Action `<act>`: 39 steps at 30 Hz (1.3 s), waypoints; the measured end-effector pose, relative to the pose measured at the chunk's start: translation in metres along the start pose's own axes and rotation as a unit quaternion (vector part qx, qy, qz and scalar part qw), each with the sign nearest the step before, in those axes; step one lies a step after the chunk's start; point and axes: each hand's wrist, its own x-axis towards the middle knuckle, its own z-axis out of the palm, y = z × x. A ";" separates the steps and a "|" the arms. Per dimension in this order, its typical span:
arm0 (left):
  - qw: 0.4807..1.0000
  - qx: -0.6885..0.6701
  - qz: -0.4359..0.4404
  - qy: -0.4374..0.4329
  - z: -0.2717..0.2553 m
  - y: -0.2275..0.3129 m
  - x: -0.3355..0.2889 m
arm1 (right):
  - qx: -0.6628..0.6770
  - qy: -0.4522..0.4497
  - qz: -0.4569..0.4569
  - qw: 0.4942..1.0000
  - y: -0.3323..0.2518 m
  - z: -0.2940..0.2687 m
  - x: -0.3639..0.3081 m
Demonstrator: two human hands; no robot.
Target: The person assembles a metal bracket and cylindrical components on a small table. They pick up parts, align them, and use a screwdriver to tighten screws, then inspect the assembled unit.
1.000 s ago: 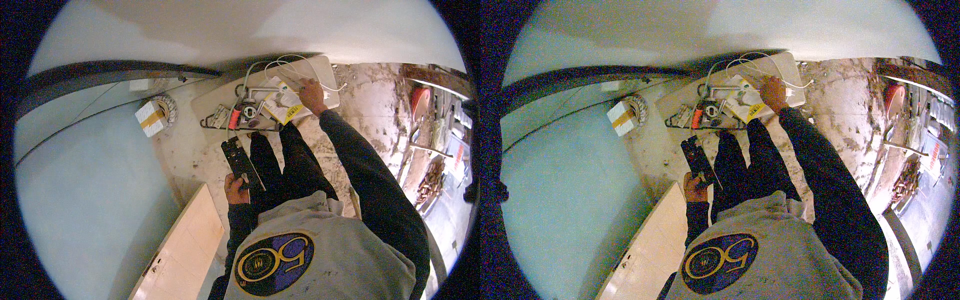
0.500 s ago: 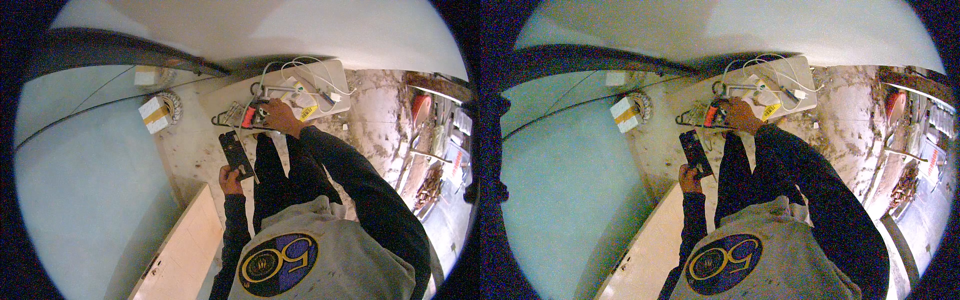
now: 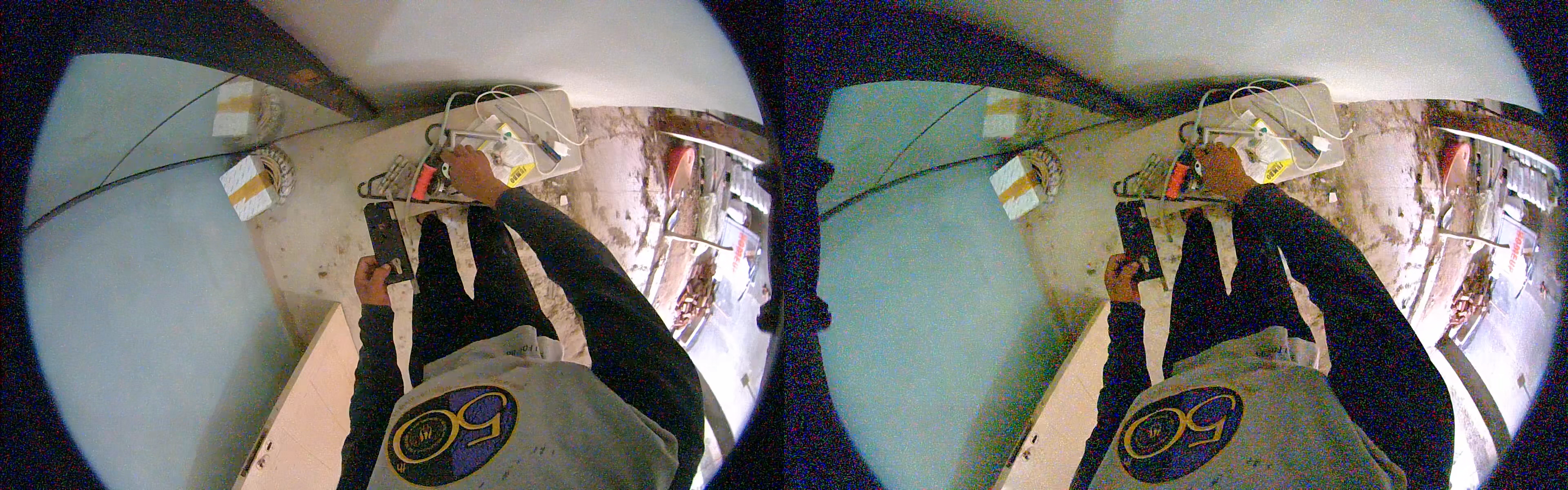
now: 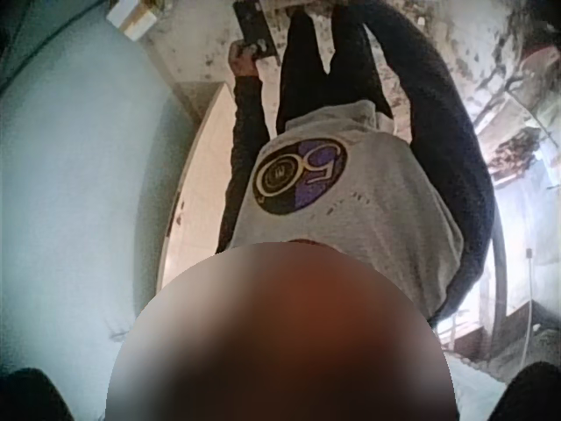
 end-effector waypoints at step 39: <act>0.996 -0.002 0.044 -0.083 0.087 0.004 0.045 | 0.891 0.066 0.130 0.430 0.081 0.010 -0.110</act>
